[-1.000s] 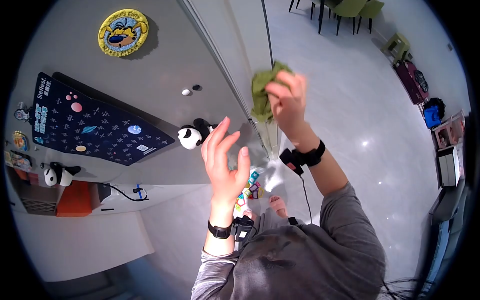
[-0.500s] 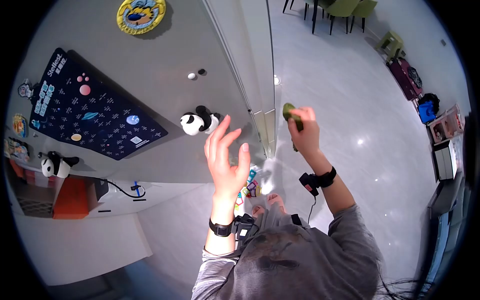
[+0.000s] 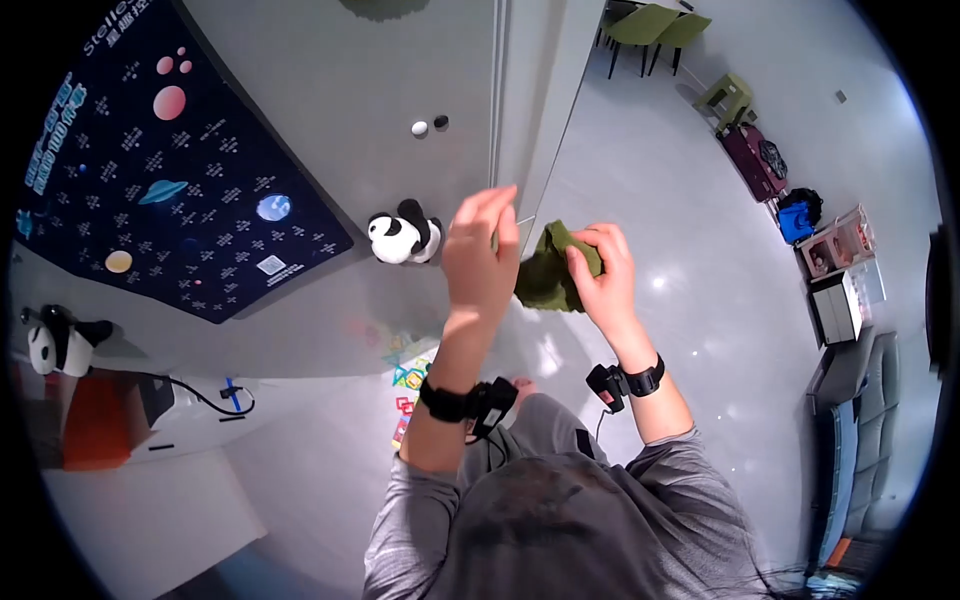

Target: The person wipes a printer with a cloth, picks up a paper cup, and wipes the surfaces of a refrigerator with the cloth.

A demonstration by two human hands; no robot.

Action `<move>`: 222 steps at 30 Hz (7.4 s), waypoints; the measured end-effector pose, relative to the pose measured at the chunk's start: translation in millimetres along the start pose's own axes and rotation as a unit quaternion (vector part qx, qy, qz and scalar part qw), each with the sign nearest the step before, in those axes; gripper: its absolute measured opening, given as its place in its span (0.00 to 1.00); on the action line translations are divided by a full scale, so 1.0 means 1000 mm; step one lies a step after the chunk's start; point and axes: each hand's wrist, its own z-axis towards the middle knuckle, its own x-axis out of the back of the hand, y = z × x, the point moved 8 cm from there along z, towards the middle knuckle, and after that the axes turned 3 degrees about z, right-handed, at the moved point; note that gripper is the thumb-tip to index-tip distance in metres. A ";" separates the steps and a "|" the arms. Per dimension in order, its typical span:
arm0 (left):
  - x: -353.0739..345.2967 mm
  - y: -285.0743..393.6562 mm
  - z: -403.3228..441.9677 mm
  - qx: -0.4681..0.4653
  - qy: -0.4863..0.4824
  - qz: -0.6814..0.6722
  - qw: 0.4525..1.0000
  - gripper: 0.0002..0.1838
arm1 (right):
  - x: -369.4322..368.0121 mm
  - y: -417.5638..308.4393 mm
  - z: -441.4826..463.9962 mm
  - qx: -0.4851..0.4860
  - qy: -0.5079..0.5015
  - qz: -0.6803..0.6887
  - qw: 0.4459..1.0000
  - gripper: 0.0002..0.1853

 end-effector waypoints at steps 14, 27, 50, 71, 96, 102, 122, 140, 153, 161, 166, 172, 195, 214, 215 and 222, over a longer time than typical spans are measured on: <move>-0.036 -0.009 -0.004 0.017 0.170 0.075 0.982 0.07 | 0.017 0.067 0.052 -0.010 -0.111 0.112 0.987 0.09; -0.032 0.024 0.017 0.081 0.259 0.119 0.955 0.12 | 0.010 0.072 0.090 0.091 -0.146 0.194 0.966 0.10; 0.014 0.014 -0.011 0.021 0.242 -0.063 0.968 0.10 | 0.061 -0.098 0.165 0.463 0.011 0.214 0.860 0.15; 0.017 0.001 -0.041 0.040 0.091 -0.064 0.993 0.27 | -0.088 0.076 0.001 0.180 -0.096 0.060 0.977 0.17; -0.011 0.036 0.008 -0.127 0.240 0.155 0.950 0.22 | -0.094 0.037 0.097 0.078 -0.153 0.434 0.884 0.34; -0.028 0.054 0.039 -0.144 0.308 0.267 0.902 0.28 | -0.081 -0.032 0.162 0.281 -0.173 0.485 0.810 0.31; -0.033 0.039 0.036 -0.096 0.343 0.281 0.891 0.34 | -0.111 0.024 0.093 0.199 -0.215 0.493 0.819 0.34; -0.039 0.027 0.003 -0.120 0.290 0.141 0.939 0.37 | -0.168 0.108 0.047 0.012 -0.335 0.347 0.876 0.33; -0.097 0.011 0.000 0.141 0.006 0.056 0.988 0.30 | -0.034 0.056 0.139 0.216 -0.491 0.462 0.706 0.23; -0.094 -0.014 0.017 0.241 0.169 0.088 0.952 0.15 | -0.047 0.080 0.177 0.409 -0.556 0.177 0.702 0.22; -0.118 -0.009 0.063 0.211 0.310 0.039 0.926 0.16 | -0.041 0.093 0.244 0.507 -0.325 0.417 0.681 0.28; -0.122 0.035 0.107 0.180 0.309 0.270 0.894 0.24 | -0.107 0.075 0.259 0.446 -0.392 0.530 0.606 0.29; 0.018 0.222 0.226 -0.188 0.215 0.678 0.677 0.34 | -0.028 -0.271 0.452 0.509 0.053 0.593 0.622 0.22; -0.001 0.185 0.133 -0.152 0.391 0.576 0.702 0.50 | -0.024 -0.164 0.289 0.650 0.073 0.616 0.438 0.20; -0.005 0.182 0.118 -0.140 0.403 0.570 0.703 0.50 | -0.034 -0.157 0.277 0.666 0.012 0.582 0.466 0.21; -0.053 0.129 0.056 -0.039 0.429 0.529 0.731 0.49 | -0.082 -0.055 0.182 0.664 -0.066 0.510 0.543 0.27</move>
